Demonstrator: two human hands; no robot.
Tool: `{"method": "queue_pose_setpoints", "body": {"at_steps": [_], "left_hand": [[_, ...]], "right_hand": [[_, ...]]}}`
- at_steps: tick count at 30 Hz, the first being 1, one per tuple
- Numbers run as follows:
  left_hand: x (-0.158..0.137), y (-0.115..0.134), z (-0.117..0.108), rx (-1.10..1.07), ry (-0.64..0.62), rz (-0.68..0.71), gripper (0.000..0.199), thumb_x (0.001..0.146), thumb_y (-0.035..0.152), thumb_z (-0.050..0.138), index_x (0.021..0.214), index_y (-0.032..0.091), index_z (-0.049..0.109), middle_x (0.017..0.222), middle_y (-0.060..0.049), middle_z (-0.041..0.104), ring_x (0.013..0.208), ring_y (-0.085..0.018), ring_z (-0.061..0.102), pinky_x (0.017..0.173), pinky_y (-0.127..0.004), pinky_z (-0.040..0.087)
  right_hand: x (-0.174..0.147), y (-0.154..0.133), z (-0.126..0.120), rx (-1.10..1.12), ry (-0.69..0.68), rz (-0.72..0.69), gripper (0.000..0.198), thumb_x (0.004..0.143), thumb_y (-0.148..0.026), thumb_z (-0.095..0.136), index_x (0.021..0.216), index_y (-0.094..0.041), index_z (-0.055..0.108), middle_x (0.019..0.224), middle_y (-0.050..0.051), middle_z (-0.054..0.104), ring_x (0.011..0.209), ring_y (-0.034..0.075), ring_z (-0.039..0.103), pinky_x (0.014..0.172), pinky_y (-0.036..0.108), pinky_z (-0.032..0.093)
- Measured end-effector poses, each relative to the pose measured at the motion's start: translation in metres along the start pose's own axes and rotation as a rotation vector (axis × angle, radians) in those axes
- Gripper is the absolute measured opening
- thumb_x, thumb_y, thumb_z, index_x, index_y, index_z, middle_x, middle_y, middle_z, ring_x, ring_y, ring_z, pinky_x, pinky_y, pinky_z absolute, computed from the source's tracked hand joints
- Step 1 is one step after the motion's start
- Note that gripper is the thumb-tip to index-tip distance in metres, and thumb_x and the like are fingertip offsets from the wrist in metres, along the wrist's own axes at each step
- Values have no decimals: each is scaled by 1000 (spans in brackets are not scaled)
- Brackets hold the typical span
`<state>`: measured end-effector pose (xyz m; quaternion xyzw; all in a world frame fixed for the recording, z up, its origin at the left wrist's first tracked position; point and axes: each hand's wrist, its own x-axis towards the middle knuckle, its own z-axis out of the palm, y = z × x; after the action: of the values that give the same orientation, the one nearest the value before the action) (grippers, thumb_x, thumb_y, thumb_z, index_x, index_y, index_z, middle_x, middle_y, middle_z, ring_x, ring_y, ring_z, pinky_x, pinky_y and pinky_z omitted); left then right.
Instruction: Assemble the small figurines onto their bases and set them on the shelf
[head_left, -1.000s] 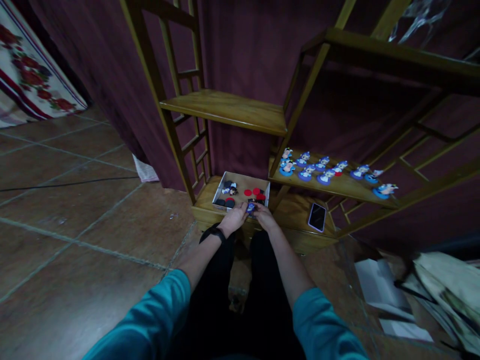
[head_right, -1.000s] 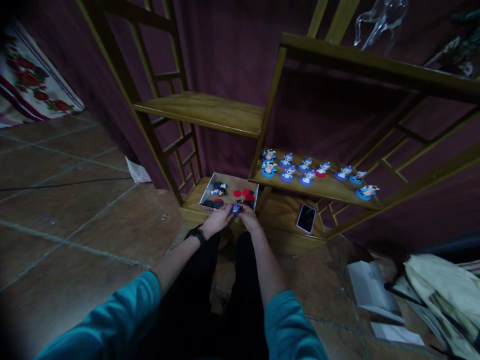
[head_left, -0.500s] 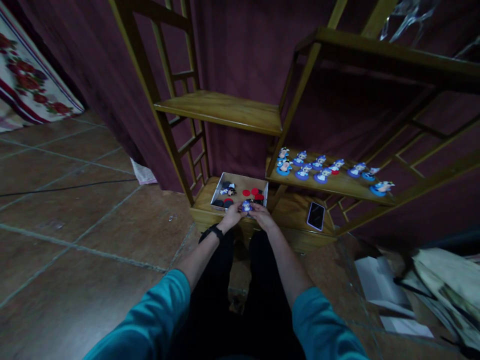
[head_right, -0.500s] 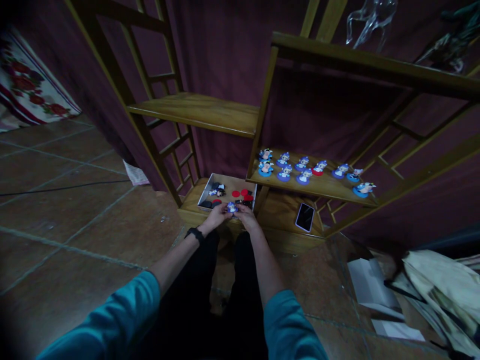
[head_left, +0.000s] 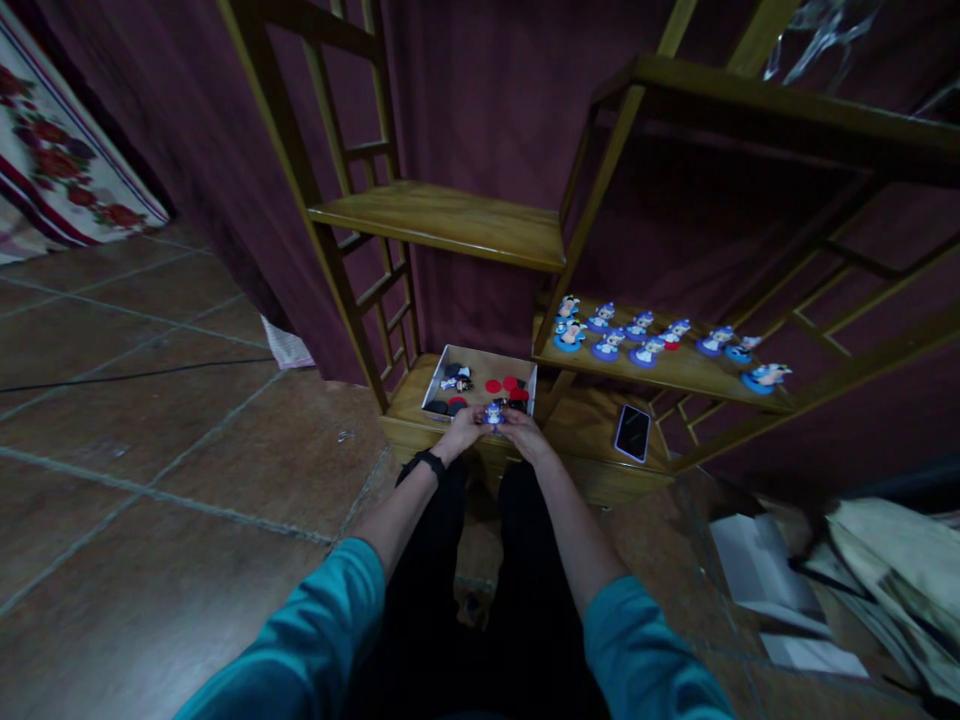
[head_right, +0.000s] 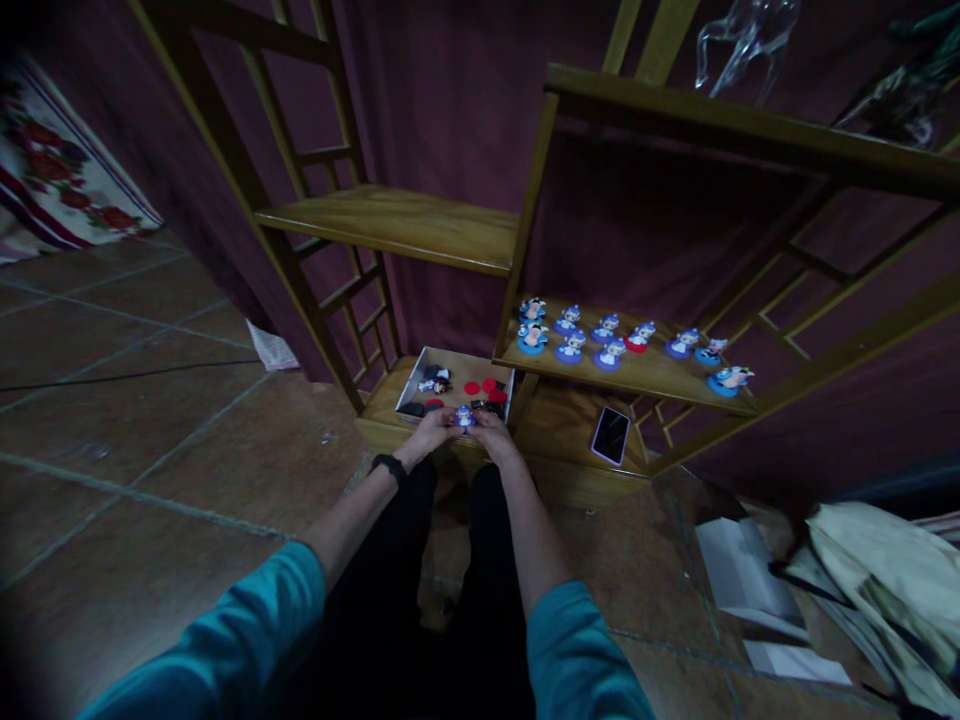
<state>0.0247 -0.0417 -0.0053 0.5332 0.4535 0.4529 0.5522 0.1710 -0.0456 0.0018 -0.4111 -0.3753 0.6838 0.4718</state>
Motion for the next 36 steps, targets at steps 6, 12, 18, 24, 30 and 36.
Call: {"method": "queue_pose_setpoints", "body": {"at_steps": [6, 12, 18, 24, 30, 36], "left_hand": [[-1, 1, -1, -89, -1, -84, 31, 53, 29, 77, 74, 10, 63, 61, 1, 63, 54, -10, 56, 57, -22, 46], [-2, 3, -2, -111, -17, -128, 37, 56, 34, 77, 82, 9, 66, 67, -3, 66, 60, -12, 60, 61, -24, 47], [-3, 4, -2, -167, -7, -127, 41, 58, 41, 75, 83, 9, 67, 68, -3, 66, 60, -11, 59, 62, -24, 47], [-7, 10, 1, -162, 4, -142, 40, 61, 44, 72, 79, 9, 66, 68, -4, 65, 58, -10, 58, 60, -22, 46], [-7, 11, 2, -66, 27, -129, 34, 69, 41, 66, 84, 10, 65, 65, -2, 63, 53, -8, 54, 54, -20, 43], [-10, 14, 3, 248, 46, -2, 25, 71, 32, 64, 85, 11, 65, 65, -2, 63, 58, -12, 56, 57, -22, 45]], "right_hand": [[-1, 1, 1, -25, -42, -18, 31, 53, -17, 74, 82, -19, 65, 81, 1, 69, 77, 15, 64, 83, 33, 48], [-2, -1, 2, 3, -93, -6, 24, 60, -24, 74, 82, -19, 66, 83, 3, 70, 78, 16, 65, 84, 34, 49], [-3, -2, 1, 1, -89, 35, 24, 65, -29, 72, 85, -18, 65, 76, 2, 69, 69, 12, 65, 75, 29, 52], [-1, -2, 0, -17, -21, 64, 23, 66, -31, 72, 83, -18, 64, 66, -1, 66, 60, 10, 62, 65, 24, 52], [0, -2, 1, -14, 16, 96, 18, 68, -29, 70, 79, -18, 63, 65, 0, 65, 61, 11, 62, 65, 25, 52], [-1, -3, 1, -6, -38, 63, 19, 61, -20, 72, 78, -18, 63, 73, 0, 67, 69, 12, 63, 76, 28, 50]]}}
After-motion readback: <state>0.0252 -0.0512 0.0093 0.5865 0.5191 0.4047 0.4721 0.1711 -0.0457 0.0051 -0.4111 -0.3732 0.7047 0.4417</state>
